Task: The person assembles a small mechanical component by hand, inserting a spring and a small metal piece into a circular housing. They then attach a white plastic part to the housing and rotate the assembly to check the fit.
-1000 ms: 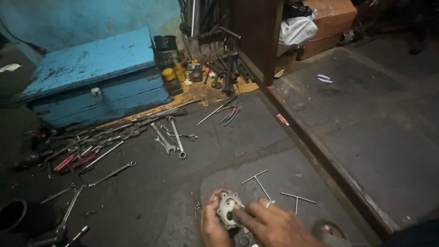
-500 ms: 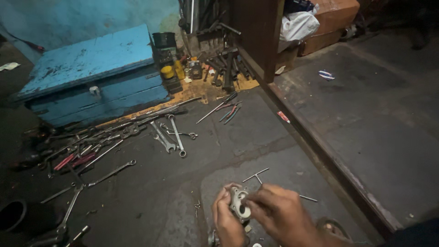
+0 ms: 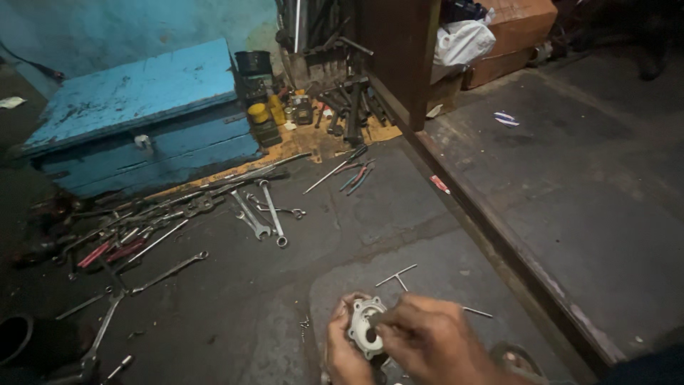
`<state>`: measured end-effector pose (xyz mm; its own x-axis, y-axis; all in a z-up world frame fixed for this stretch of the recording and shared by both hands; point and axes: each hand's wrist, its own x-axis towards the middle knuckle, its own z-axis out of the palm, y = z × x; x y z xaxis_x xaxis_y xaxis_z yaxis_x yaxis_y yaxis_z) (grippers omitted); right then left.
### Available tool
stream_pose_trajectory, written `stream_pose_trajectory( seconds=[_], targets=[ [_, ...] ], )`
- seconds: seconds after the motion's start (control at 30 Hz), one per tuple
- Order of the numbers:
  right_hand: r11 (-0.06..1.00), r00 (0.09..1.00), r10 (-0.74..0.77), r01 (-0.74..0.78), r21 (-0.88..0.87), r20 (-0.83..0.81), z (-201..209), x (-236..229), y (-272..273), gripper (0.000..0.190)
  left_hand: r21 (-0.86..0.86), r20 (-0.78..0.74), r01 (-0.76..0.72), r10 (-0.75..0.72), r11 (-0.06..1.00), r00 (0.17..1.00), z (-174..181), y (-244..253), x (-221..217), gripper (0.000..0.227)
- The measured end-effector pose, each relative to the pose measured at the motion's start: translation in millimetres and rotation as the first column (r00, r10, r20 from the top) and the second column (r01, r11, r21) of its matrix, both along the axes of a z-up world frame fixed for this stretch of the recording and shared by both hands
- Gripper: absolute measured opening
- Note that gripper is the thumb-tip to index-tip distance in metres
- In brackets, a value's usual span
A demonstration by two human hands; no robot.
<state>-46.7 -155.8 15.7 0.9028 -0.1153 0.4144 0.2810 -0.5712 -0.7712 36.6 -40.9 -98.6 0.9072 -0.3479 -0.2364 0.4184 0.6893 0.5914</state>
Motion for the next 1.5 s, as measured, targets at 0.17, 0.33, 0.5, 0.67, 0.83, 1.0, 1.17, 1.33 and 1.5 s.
stream_pose_trajectory(
  seconds=[0.17,0.33,0.5,0.67,0.83,1.0,1.17,1.33,1.5],
  targets=[
    [0.930,0.990,0.011,0.041,-0.366,0.139,5,3,-3,0.019,0.159,0.105,-0.040,0.023,0.987,0.994,-7,2,1,0.040],
    [0.969,0.966,0.096,-0.035,0.246,-0.239,-13,4,-1,0.008,0.249,0.217,-0.085,0.030,0.965,0.976,-9,5,-4,0.040],
    [0.673,0.871,-0.002,0.364,0.644,-0.491,-36,11,11,0.012,0.318,0.187,-0.103,0.045,0.942,0.981,-6,-2,-15,0.041],
    [0.983,0.987,0.153,-0.147,-0.111,0.050,-32,-5,-2,0.025,0.355,0.047,-0.126,0.117,0.926,0.992,-24,2,3,0.039],
    [0.696,0.939,0.324,-0.156,-0.701,0.113,-23,2,-21,0.044,0.376,-0.354,0.544,-0.426,0.750,0.833,-14,44,23,0.044],
    [0.913,0.977,0.186,-0.131,-0.387,0.108,-52,-7,-5,0.032,0.479,-0.284,0.417,-0.313,0.773,0.906,-8,40,18,0.046],
    [0.929,0.922,-0.013,0.155,0.336,-0.388,-97,4,26,0.019,0.420,0.179,-0.119,0.046,0.899,0.983,-33,28,-1,0.046],
    [0.492,0.643,0.191,0.591,0.640,-0.741,-98,10,20,0.022,0.553,0.530,-0.420,0.085,0.719,0.844,-44,20,-15,0.047],
    [0.934,0.961,-0.008,0.106,0.342,-0.276,-89,10,20,0.019,0.704,0.124,-0.094,0.009,0.704,0.992,-45,16,-1,0.051]
  ],
)
